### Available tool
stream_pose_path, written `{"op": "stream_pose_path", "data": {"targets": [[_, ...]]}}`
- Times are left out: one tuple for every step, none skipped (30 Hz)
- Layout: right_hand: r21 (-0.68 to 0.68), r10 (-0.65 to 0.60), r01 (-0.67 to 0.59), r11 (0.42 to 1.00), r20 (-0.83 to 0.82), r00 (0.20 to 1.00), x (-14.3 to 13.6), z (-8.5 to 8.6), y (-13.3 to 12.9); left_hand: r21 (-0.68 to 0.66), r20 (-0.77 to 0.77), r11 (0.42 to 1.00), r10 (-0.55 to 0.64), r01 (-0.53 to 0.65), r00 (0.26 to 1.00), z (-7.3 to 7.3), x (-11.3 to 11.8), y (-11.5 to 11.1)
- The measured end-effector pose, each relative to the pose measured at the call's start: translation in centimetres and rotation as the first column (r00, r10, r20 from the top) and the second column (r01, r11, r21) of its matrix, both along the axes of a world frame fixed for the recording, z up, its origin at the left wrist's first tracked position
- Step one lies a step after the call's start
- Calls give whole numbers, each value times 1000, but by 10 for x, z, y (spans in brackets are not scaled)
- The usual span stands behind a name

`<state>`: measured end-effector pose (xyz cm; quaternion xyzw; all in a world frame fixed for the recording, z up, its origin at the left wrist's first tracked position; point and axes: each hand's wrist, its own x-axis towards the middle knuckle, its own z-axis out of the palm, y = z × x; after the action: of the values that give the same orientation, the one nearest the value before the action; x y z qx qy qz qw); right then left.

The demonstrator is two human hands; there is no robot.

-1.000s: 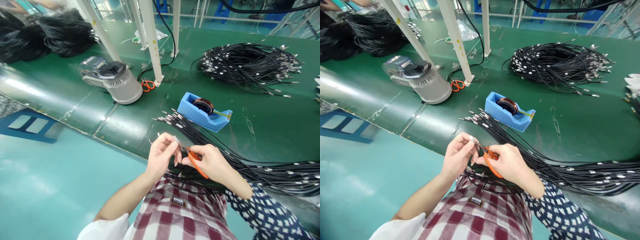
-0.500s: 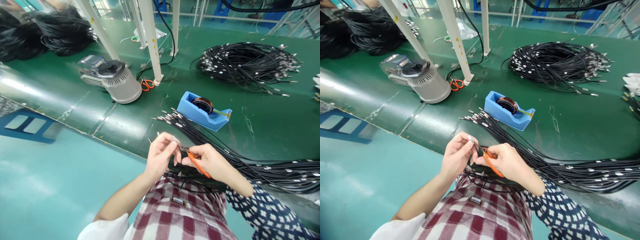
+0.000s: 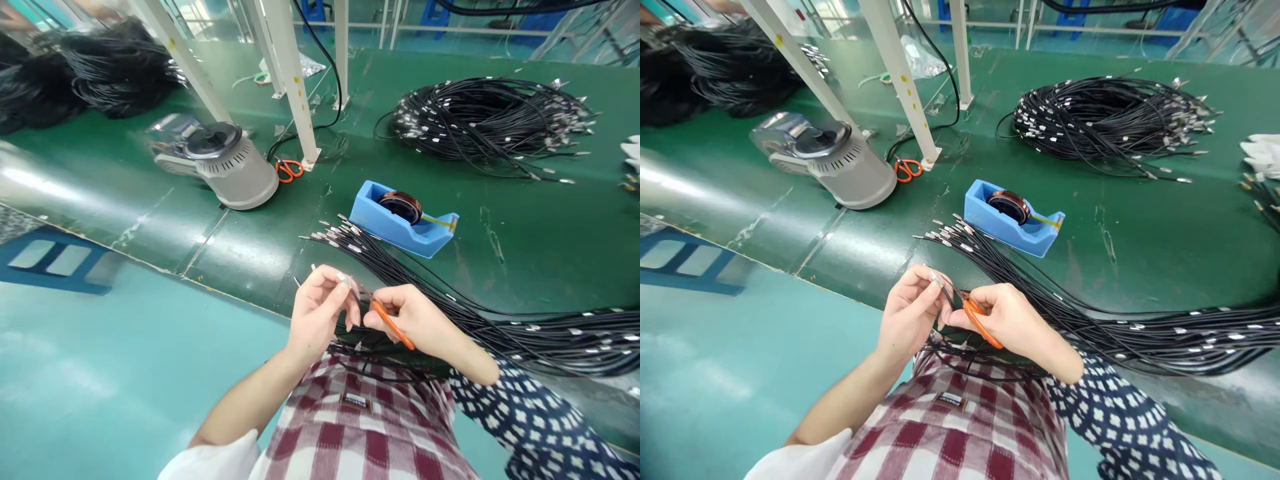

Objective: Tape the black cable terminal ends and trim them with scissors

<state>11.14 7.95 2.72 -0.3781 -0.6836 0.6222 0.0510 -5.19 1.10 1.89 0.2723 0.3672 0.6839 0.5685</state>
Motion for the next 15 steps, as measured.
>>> {"op": "stream_pose_path", "data": {"targets": [[78,-7,5,997,24,1000,0,1,1,4,3,1000,-6,6,1000,0,0,0],[150,-13,5,989,49,999,0,3,1,8,7,1000,-13,13,1000,-1,0,0],[211,-15,-1,977,74,997,0,4,2,10,11,1000,-18,18,1000,-1,0,0],[260,-14,-12,965,97,995,0,6,2,10,14,1000,-21,21,1000,-1,0,0],[299,-10,-27,954,120,993,-1,8,2,9,17,1000,-19,19,1000,-1,0,0],[330,-7,-41,943,142,990,-1,10,2,7,19,1000,-17,17,1000,-1,0,0],[355,-3,-55,933,162,987,-2,11,2,4,20,1000,-16,16,1000,-1,0,0],[374,-1,-67,925,178,984,-2,12,2,3,21,1000,-15,15,1000,0,1,0],[388,0,-76,919,191,982,-2,12,2,2,21,1000,-14,14,1000,0,1,0],[398,1,-82,914,201,980,-2,12,2,2,20,1000,-14,14,1000,0,1,0],[405,3,-90,910,210,978,-2,12,2,2,17,1000,-13,13,1000,0,1,0],[411,8,-99,906,217,976,-1,12,3,1,13,1000,-12,12,1000,0,1,0],[415,14,-108,903,223,975,0,12,3,0,8,1000,-10,10,1000,-1,1,0],[416,23,-118,902,227,974,0,13,3,-2,1,1000,-8,8,1000,-1,1,0],[416,31,-127,900,230,973,1,13,3,-5,-7,1000,-7,7,1000,-2,1,0]]}}
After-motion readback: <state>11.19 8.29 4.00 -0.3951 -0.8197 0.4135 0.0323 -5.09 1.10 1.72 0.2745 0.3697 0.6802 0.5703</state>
